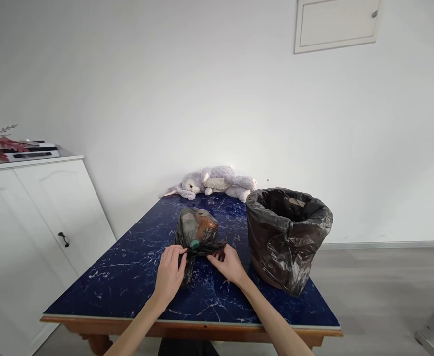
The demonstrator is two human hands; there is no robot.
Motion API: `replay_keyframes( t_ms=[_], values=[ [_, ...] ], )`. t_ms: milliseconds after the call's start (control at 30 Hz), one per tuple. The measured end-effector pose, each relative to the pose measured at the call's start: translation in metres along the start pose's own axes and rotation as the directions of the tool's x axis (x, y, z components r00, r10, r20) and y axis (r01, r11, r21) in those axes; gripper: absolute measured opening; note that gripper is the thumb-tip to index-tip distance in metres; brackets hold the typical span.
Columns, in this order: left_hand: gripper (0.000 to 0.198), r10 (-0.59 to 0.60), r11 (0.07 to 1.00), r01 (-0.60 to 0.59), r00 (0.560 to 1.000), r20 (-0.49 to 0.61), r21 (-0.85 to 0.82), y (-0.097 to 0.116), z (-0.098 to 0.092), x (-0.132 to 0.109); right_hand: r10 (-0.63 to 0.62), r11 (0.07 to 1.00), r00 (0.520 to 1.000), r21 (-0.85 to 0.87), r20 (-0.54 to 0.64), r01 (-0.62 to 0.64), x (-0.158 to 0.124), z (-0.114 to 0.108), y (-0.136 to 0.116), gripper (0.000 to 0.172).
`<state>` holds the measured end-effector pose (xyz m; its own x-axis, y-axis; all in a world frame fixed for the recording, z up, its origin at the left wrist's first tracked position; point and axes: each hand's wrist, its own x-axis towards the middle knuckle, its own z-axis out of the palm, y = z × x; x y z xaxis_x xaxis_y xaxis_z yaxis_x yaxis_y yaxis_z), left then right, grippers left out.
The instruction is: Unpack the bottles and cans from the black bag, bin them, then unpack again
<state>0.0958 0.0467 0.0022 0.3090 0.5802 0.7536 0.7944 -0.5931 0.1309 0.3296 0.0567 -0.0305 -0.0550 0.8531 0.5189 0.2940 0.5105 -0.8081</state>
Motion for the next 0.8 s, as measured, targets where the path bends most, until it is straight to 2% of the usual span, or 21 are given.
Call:
replay_keyframes(
  t_ms=[100,167,300,400,500,667,800],
  values=[
    [0.013,0.039,0.997,-0.035,0.997,0.065,-0.067,0.003,0.000,0.000,-0.037,0.999,0.995,0.022,0.095,0.035,-0.002,0.002,-0.002,0.015],
    [0.012,0.062,0.995,-0.054,0.993,0.099,-0.082,0.006,-0.001,0.000,-0.036,0.999,0.998,0.009,0.052,0.036,-0.002,0.002,-0.001,0.014],
    [0.015,0.091,0.992,-0.075,0.982,0.165,-0.100,0.008,-0.002,-0.001,-0.034,0.999,0.996,-0.025,-0.084,0.032,-0.001,-0.002,-0.001,0.021],
    [0.016,0.100,0.990,-0.078,0.973,0.208,-0.114,0.007,-0.001,-0.002,-0.086,0.996,0.992,-0.033,-0.089,0.084,-0.002,-0.007,-0.007,0.029],
    [0.014,0.075,0.991,-0.049,0.976,0.204,-0.128,0.008,-0.002,-0.003,-0.116,0.993,0.991,-0.037,-0.065,0.114,-0.006,-0.007,-0.011,0.036],
    [0.016,0.058,0.984,-0.028,0.984,0.169,-0.178,0.013,-0.006,-0.002,-0.107,0.993,0.992,-0.063,-0.064,0.103,-0.008,-0.004,-0.009,0.013],
    [0.015,0.057,0.988,-0.037,0.989,0.135,-0.150,0.013,-0.008,-0.001,-0.110,0.991,0.987,-0.090,-0.115,0.099,-0.008,-0.006,-0.009,0.010]
  ],
)
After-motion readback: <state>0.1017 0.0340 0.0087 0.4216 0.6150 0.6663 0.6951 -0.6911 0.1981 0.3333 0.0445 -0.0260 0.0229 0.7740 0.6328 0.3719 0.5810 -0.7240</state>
